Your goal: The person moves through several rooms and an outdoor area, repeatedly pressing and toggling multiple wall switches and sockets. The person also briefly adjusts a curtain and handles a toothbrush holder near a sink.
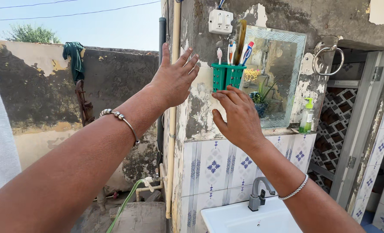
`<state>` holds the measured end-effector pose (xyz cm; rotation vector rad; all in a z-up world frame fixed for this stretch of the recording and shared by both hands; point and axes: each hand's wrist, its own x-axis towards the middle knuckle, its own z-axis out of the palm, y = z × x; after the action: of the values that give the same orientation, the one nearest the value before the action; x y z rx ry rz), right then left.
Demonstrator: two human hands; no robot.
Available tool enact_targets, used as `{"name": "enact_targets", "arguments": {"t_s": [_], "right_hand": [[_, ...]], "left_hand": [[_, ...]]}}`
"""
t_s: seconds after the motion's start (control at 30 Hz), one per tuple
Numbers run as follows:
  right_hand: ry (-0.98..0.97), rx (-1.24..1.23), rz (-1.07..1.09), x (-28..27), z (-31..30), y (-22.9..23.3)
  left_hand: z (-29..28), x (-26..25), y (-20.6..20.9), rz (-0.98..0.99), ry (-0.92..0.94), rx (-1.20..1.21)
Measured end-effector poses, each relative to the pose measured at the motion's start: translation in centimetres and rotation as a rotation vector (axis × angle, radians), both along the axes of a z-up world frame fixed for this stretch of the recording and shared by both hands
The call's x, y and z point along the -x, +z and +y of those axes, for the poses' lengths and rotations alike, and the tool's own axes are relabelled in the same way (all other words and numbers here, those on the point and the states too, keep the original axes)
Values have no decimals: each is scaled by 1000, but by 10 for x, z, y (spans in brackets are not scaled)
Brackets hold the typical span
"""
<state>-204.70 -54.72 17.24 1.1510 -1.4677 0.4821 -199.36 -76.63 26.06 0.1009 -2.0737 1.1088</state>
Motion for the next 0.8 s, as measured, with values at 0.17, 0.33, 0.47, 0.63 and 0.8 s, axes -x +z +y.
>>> {"name": "enact_targets", "arguments": {"t_s": [0.17,0.33,0.47,0.63,0.8], "right_hand": [[-203,37,243,90,-23,56],[-226,32,303,165,-29,127],[-333,5,232,205,-30,190],[-569,8,330,240,-29,243],[-702,-78,448,265,-31,263]], "left_hand": [[-26,76,34,12,-12,-14],[-44,144,67,62,-111,-48],[-51,198,104,125,-211,-94],[-46,256,106,152,-207,-6],[-11,284,91,171,-416,-389]]}}
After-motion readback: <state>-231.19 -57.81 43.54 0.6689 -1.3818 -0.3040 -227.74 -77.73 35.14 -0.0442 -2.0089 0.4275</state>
